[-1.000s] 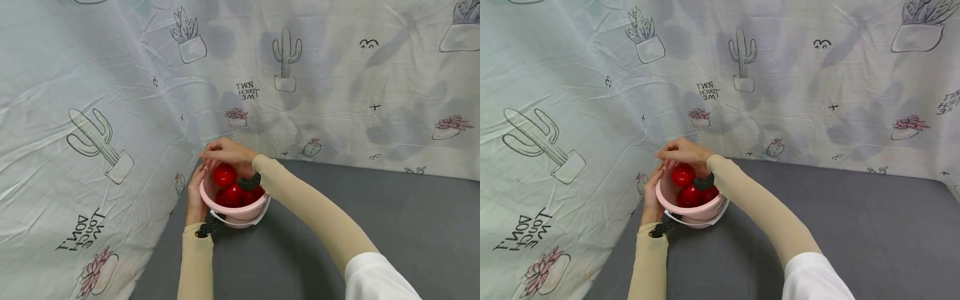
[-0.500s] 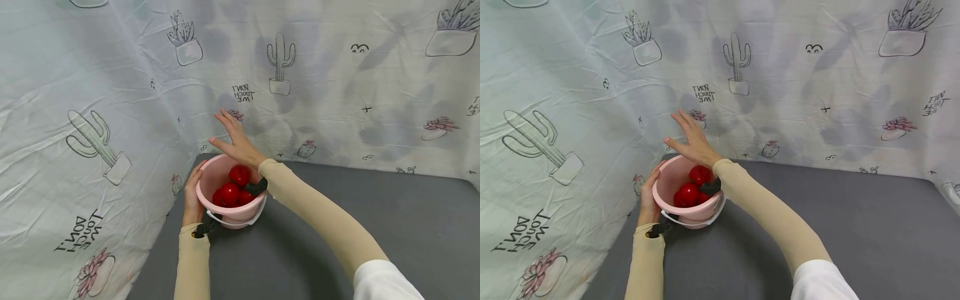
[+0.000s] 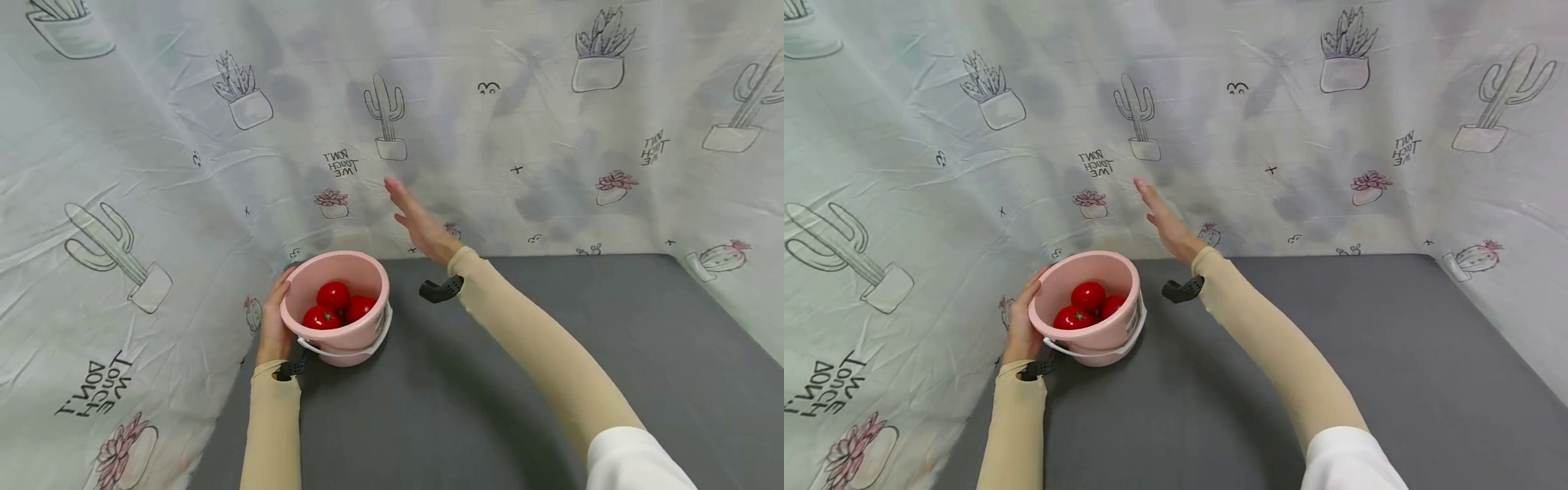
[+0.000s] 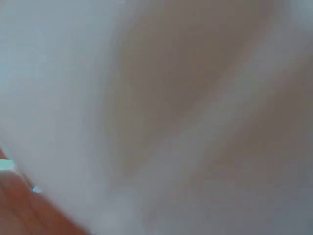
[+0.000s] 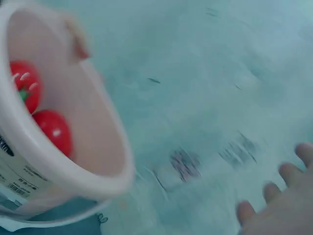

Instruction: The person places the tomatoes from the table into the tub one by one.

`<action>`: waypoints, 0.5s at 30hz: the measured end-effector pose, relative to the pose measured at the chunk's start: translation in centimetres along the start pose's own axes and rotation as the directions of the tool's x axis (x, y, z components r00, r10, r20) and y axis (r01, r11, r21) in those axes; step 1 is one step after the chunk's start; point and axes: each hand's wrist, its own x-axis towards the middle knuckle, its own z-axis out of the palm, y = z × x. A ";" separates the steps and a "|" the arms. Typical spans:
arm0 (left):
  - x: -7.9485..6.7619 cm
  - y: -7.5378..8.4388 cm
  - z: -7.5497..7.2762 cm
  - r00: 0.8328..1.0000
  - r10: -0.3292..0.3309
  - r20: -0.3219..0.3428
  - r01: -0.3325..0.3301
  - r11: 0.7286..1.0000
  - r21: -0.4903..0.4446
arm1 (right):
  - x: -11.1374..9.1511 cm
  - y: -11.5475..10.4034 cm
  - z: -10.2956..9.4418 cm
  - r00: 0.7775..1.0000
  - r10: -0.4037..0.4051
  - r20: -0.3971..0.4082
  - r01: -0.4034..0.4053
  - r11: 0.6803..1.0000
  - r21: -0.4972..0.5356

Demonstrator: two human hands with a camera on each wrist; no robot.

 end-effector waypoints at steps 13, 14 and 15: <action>5.5 13.6 1.4 0.949 0.288 -0.129 -0.200 0.866 0.458 | -0.5 -1.2 -7.9 0.994 0.059 -0.094 -0.077 0.978 -0.194; 5.8 14.9 2.6 0.951 0.297 -0.081 -0.217 0.835 0.506 | -0.6 -1.4 -8.4 0.992 0.075 -0.099 -0.099 0.960 -0.262; 6.2 16.1 3.8 0.951 0.307 -0.027 -0.241 0.795 0.557 | -0.6 -1.6 -8.8 0.990 0.091 -0.106 -0.120 0.943 -0.310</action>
